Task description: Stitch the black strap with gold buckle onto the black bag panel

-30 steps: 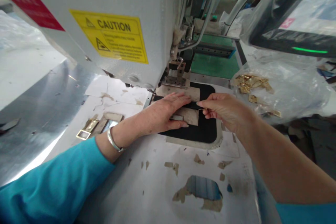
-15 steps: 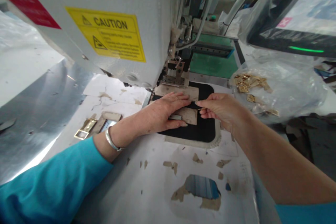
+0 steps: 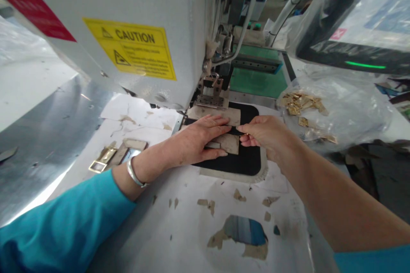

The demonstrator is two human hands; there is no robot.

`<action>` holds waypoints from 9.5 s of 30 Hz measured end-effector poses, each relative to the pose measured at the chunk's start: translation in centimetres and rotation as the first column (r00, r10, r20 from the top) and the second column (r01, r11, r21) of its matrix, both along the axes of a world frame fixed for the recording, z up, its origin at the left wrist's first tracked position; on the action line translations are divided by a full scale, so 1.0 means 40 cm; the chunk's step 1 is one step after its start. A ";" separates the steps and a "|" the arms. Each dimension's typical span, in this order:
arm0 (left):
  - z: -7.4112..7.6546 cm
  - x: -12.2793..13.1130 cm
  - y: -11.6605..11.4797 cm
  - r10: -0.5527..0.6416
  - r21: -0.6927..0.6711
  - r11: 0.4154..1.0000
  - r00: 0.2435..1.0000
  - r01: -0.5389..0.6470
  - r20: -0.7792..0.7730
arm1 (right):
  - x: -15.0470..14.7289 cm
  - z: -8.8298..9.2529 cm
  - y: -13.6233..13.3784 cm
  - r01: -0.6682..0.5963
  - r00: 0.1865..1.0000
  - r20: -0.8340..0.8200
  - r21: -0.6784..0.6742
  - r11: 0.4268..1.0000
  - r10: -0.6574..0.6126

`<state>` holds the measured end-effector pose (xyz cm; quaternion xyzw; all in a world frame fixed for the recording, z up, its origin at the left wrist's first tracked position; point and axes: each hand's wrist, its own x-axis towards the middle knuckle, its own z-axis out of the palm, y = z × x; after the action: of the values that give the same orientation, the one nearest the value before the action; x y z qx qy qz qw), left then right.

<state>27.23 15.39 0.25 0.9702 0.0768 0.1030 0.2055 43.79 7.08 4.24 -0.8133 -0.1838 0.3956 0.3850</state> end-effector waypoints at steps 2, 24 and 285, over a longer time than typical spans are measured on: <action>0.000 -0.001 0.000 -0.002 0.005 1.000 1.000 0.002 0.002 | -0.003 0.002 0.000 0.020 1.000 -0.018 -0.012 1.000 -0.021; 0.008 -0.002 -0.030 0.072 0.118 0.991 0.993 -0.062 -0.088 | 0.005 -0.006 0.005 -0.117 0.974 0.171 -0.186 0.976 0.149; 0.113 -0.267 -0.110 0.442 0.011 0.891 0.864 -0.453 -0.242 | 0.087 -0.188 -0.150 -0.695 -0.103 0.989 -0.149 0.703 0.109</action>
<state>16.53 11.00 4.75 0.9260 0.3263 0.0290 0.1877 47.26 1.10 -3.27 -0.6383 -0.7192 -0.2134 0.1725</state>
